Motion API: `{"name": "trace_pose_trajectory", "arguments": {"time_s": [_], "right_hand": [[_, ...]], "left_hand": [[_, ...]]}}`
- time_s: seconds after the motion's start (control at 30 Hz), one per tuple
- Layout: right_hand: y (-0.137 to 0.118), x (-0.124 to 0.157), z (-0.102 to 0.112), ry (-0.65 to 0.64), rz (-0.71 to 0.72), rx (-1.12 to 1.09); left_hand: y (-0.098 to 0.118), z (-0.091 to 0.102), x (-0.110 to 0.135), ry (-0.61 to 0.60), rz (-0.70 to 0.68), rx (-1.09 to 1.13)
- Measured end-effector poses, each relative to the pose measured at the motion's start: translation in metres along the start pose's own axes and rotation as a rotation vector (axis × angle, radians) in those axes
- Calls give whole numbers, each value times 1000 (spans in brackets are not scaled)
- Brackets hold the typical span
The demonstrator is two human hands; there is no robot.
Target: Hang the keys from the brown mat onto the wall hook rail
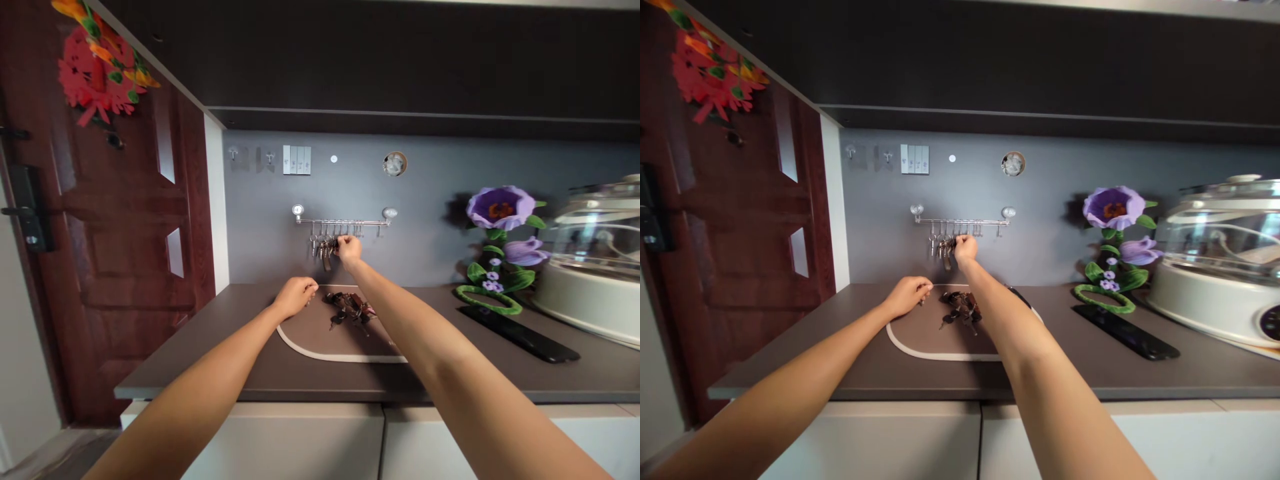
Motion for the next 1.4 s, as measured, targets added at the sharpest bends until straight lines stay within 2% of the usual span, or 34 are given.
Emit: {"name": "trace_pose_trajectory", "arguments": {"time_s": [0.37,0.57,0.8,0.9,1.0,1.13,1.27,1.4], "right_hand": [[10,-5,-1,-120,35,12],[8,6,6,-210,19,29],[-3,32,23,-252,39,71],[-6,42,30,-288,64,92],[-4,51,36,-315,81,99],[6,65,43,-330,65,101],[16,80,50,-354,74,108],[18,93,55,-408,157,178]], "left_hand": [[-3,-2,0,10,26,91],[-5,2,1,63,124,186],[13,14,-15,62,51,-87],[18,16,-26,41,56,-126],[17,13,-35,15,93,-125],[12,6,-41,84,191,-68],[8,-6,-36,155,302,2],[6,-14,-27,176,312,-18]]}}
Point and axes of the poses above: each hand's wrist, its own x-axis away from the middle knuckle, its own z-axis out of the back of the hand, y = z × x, the point moved 8 cm from there along -x, towards the middle knuckle, and after that the axes turned 9 degrees about -z, right-handed, at the moved point
